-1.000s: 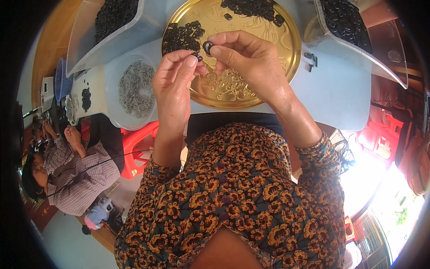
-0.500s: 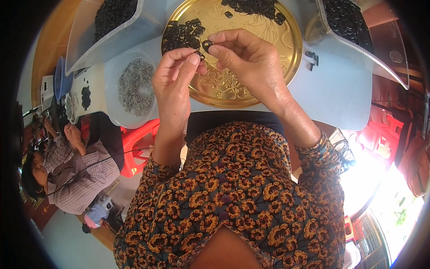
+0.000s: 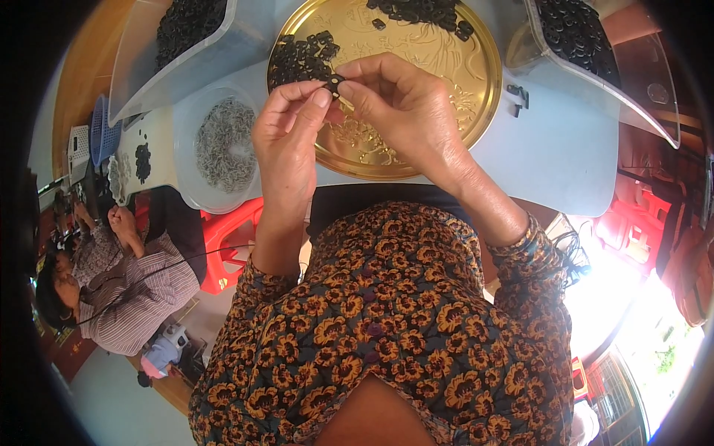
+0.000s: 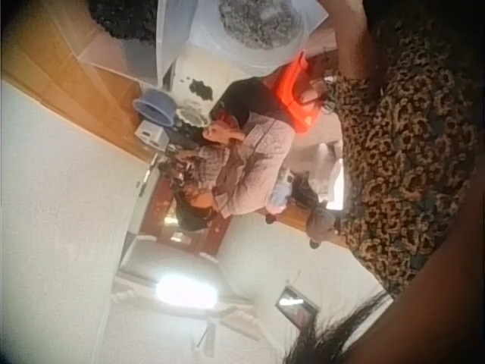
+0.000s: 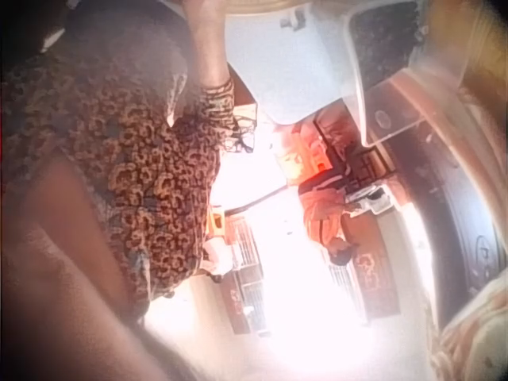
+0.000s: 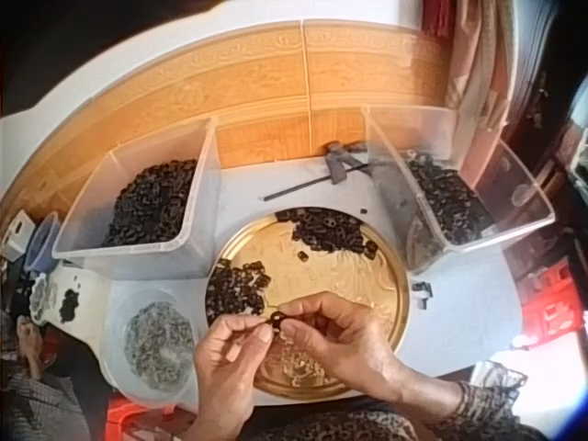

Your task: The person sorts and inspects small black plastic or rubber components by hand on a gold tray.

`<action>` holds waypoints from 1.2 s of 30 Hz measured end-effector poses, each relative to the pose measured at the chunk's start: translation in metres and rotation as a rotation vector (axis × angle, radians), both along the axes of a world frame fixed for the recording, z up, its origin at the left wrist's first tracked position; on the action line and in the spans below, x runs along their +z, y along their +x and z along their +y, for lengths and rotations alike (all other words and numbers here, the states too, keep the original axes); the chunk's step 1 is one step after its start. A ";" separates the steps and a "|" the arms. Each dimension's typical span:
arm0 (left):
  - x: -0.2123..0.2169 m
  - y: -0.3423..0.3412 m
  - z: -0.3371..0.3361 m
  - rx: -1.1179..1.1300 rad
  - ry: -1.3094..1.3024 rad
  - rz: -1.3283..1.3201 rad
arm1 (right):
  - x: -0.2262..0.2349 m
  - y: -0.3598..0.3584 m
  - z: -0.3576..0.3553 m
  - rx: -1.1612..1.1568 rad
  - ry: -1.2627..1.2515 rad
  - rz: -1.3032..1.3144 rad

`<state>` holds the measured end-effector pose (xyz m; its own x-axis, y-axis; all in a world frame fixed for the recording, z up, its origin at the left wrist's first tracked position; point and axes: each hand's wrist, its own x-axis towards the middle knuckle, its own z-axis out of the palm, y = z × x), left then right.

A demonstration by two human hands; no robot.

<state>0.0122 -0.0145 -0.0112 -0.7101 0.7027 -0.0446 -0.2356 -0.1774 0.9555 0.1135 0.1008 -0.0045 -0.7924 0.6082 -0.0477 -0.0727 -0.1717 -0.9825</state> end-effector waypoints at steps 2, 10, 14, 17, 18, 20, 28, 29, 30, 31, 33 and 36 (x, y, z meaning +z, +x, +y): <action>-0.001 0.000 0.000 -0.004 0.025 -0.015 | -0.001 0.000 0.001 0.006 0.014 -0.018; -0.002 0.000 0.001 0.023 0.025 -0.025 | -0.001 -0.004 -0.004 0.001 0.000 -0.041; -0.003 -0.002 0.001 0.027 -0.003 -0.067 | -0.002 -0.006 -0.004 -0.010 0.051 -0.084; 0.000 -0.004 0.001 -0.024 -0.025 -0.057 | 0.000 -0.005 0.001 0.007 -0.021 -0.060; -0.001 -0.005 0.000 -0.023 -0.024 -0.055 | 0.001 -0.005 0.003 0.014 -0.083 -0.027; -0.004 -0.008 -0.003 -0.054 0.035 -0.039 | 0.001 -0.001 0.009 0.056 -0.099 0.001; -0.004 0.003 0.001 -0.079 0.158 -0.068 | 0.005 0.000 0.012 0.132 -0.182 0.100; -0.004 0.003 0.000 -0.098 0.151 -0.070 | 0.005 0.000 0.012 0.140 -0.186 0.109; -0.005 0.002 -0.001 -0.099 0.152 -0.070 | 0.005 0.000 0.012 0.147 -0.189 0.119; -0.006 0.001 -0.002 -0.148 0.146 -0.040 | 0.007 0.001 0.012 0.146 -0.188 0.120; -0.008 -0.002 -0.002 -0.194 0.138 -0.010 | 0.011 0.002 0.011 0.169 -0.267 0.088; -0.007 -0.005 -0.002 -0.186 0.157 0.165 | 0.012 0.004 0.012 0.226 -0.263 0.066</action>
<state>0.0071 -0.0161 -0.0183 -0.5572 0.8105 0.1806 -0.1212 -0.2945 0.9479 0.1177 0.1126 0.0079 -0.9124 0.3903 -0.1233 -0.0660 -0.4377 -0.8967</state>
